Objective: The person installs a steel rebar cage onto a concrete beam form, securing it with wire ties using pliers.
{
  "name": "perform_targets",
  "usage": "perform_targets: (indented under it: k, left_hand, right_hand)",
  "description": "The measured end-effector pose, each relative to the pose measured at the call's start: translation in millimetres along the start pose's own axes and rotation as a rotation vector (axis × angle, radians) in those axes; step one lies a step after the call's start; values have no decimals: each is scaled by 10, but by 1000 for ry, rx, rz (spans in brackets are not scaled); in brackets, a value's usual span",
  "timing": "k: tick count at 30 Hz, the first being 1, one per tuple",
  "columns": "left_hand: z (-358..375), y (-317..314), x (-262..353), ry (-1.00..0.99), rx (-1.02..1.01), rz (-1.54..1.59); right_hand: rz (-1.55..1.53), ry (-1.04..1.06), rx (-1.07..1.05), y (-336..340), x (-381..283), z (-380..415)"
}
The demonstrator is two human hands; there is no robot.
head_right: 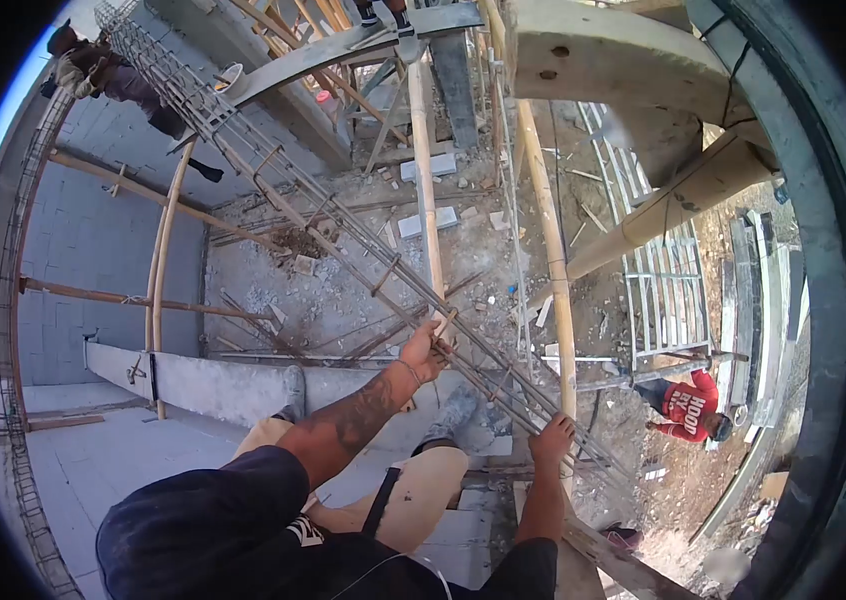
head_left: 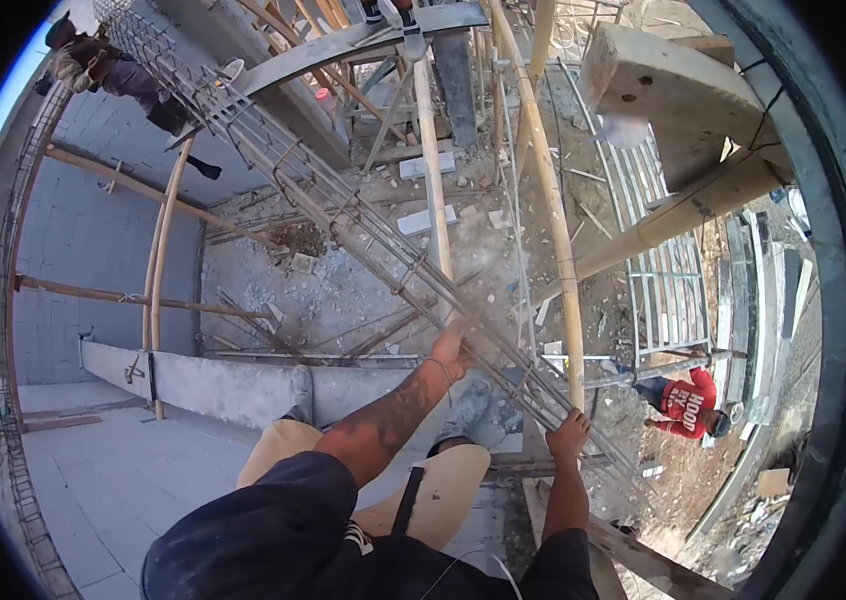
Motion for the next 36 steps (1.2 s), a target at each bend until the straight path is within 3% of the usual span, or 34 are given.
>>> perform_targets:
  k: [1,5,9,10,11,19,26,34,36]
  left_hand:
    - [-196,74,-27,6,-55,-59]
    - [-482,79,43,54,-28,32]
    - [-381,-9,58,32,-38,0]
    - [-426,40,43,46,-25,-15]
    - [-294,4,57,57,-17,-9]
    - [-162,216,10,86,19,10]
    - [-323,-394,154,46,-17,76]
    - [-673,-788,1194,-169,-187,2]
    - [-473,-735,1608,-283,-433,-120]
  right_hand:
    - [54,-45,-104,-39,18,-39]
    - [77,-32,-86,-61,-48,-266]
    - [131,-57,-160,-75,23,-288]
    - [128,2,8,-76,32,-275]
    - [155,24,9,-40,20,-236]
    - [138,-30,-113,-110,-32,-44]
    - [157,32,-98,-7,122,-734]
    - [124,56,51,489,-419,-1620]
    - [90,64,169,693,-773,-1597]
Point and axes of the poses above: each hand's wrist, its own z-axis away from the middle knuckle, its own y-axis out of the back of the hand, x = y × z, the point moved 7 cm from there along -z, towards the middle knuckle, and after that the axes turned 1 degree about y, right-handed, at the moved point
